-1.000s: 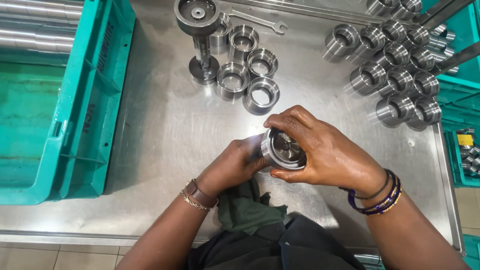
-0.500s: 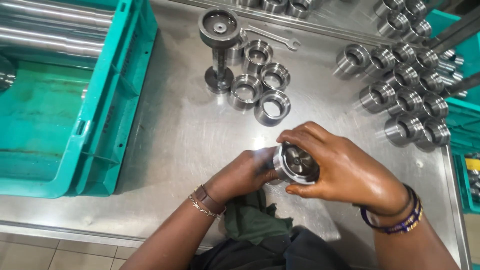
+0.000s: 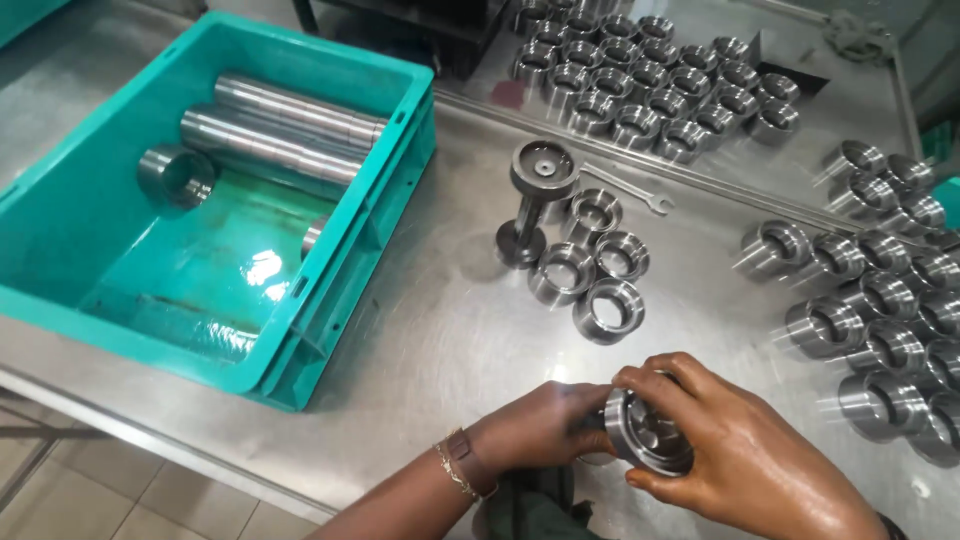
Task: Inspecting and assembling cylindrical metal industrial components at a workstation.
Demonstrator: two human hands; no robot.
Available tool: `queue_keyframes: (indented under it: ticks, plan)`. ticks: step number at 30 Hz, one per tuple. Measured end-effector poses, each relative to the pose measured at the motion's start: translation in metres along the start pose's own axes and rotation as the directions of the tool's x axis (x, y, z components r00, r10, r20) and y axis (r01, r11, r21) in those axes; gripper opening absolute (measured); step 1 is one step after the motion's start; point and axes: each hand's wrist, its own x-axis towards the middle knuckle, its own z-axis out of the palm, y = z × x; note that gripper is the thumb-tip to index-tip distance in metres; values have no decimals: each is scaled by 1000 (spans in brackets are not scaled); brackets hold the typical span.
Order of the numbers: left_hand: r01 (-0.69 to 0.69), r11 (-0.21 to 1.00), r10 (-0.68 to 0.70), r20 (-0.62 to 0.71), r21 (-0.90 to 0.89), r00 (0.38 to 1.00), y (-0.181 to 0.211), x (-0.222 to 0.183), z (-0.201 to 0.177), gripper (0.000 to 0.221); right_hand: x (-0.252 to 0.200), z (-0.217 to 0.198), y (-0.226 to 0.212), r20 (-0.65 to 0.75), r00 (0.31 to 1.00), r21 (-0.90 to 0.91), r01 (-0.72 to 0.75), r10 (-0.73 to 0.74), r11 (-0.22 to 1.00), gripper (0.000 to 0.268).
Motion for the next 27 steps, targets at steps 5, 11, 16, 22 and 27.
queue_keyframes:
  ticks: [5,11,16,22,27]
  plan:
    - [61,998,-59,51,-19,997,3,3,0,48,-4,-6,-9,48,998,-19,30,-29,999,86]
    - [144,988,-151,116,62,982,30,6,-13,50,-22,-21,21,-342,896,156,353,-285,923,82]
    - [291,774,-295,-86,563,952,79,-20,-142,34,40,-4,67,-475,850,553,88,227,829,85]
    - [795,-54,-426,-734,605,529,4,-45,-364,41,104,66,133,-507,799,780,266,324,567,81]
    - [854,-123,-370,-822,506,433,-84,-90,-422,69,133,104,166,-760,584,529,304,284,792,78]
